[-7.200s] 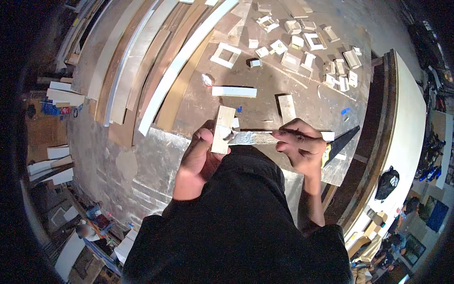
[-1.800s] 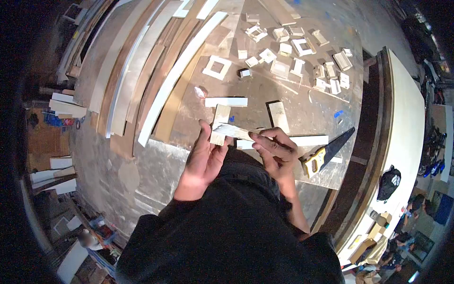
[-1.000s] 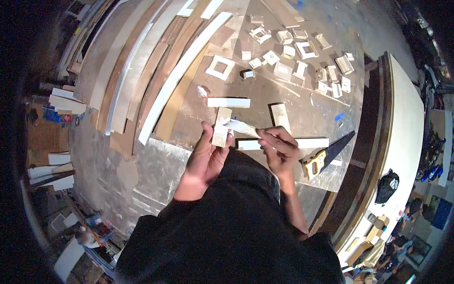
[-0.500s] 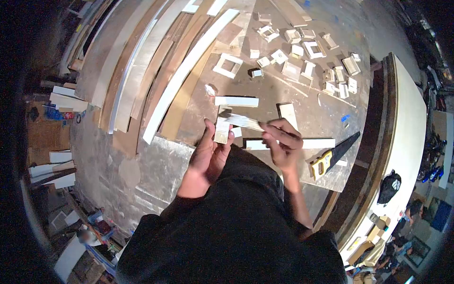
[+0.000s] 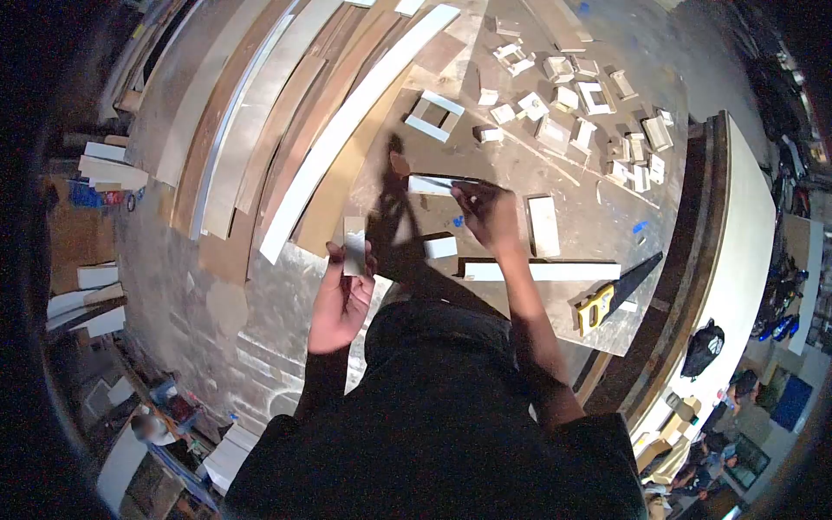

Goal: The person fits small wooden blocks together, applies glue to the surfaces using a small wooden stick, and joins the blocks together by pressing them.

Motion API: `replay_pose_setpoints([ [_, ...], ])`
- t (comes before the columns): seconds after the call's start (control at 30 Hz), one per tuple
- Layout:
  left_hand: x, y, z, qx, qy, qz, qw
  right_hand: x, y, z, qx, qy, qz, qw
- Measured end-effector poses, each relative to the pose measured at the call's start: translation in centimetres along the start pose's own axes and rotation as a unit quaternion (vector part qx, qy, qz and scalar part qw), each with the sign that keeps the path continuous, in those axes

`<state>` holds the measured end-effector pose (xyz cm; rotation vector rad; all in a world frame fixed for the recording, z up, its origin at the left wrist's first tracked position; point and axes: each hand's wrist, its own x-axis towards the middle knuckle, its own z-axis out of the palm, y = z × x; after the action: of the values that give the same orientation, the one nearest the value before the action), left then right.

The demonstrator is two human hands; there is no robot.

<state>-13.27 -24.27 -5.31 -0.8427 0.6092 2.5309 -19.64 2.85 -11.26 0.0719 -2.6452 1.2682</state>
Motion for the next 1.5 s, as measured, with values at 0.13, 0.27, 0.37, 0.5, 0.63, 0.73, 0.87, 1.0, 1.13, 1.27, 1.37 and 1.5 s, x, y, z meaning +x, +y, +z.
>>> replay_pose_setpoints([
  [0.13, -0.1, 1.2, -1.9, -0.011, 0.007, 0.005, 1.000, 3.3, -4.3, 1.4, 0.048, -0.043, -0.063, 0.996],
  [0.27, -0.5, 1.6, -0.9, -0.005, -0.048, 0.050, 0.998, 2.3, -9.0, 0.0, 0.241, -0.048, -0.082, 0.966],
  [0.37, -0.7, 1.5, -0.2, -0.037, -0.066, 0.048, 0.996, 1.5, -11.3, -1.6, 0.306, -0.085, -0.132, 0.939],
  [0.5, -1.1, 1.2, 1.7, -0.014, -0.090, 0.051, 0.995, 0.6, -11.6, -2.4, 0.272, -0.078, -0.146, 0.948],
  [0.63, -0.7, 1.0, 3.3, -0.002, -0.142, 0.018, 0.990, 0.1, -11.6, -3.3, 0.261, -0.091, -0.133, 0.952],
  [0.73, -0.7, 0.6, 4.0, 0.019, -0.182, 0.004, 0.983, -0.5, -10.4, -4.1, 0.265, -0.098, -0.110, 0.953],
  [0.87, -0.7, -0.1, 5.0, 0.016, -0.201, -0.006, 0.979, -1.8, -8.7, -5.3, 0.284, -0.072, -0.044, 0.955],
  [1.0, -0.8, -0.7, 4.5, 0.004, -0.189, 0.000, 0.982, -1.8, -9.1, -4.6, 0.305, -0.052, -0.083, 0.947],
  [1.13, -0.6, -0.5, 1.5, -0.037, -0.123, 0.032, 0.991, -1.6, -7.3, -4.0, 0.249, -0.098, -0.075, 0.961],
  [1.27, -1.1, 0.7, -1.5, -0.083, -0.090, 0.047, 0.991, 0.5, -4.7, -1.5, 0.153, -0.085, -0.009, 0.985],
  [1.37, -2.2, 0.8, -2.6, -0.120, -0.053, 0.071, 0.989, 4.3, -1.8, 3.2, 0.004, -0.051, -0.068, 0.996],
  [1.5, -3.3, 1.0, -3.6, -0.085, -0.080, 0.098, 0.988, 7.8, 1.1, 7.9, -0.052, -0.060, -0.110, 0.991],
])
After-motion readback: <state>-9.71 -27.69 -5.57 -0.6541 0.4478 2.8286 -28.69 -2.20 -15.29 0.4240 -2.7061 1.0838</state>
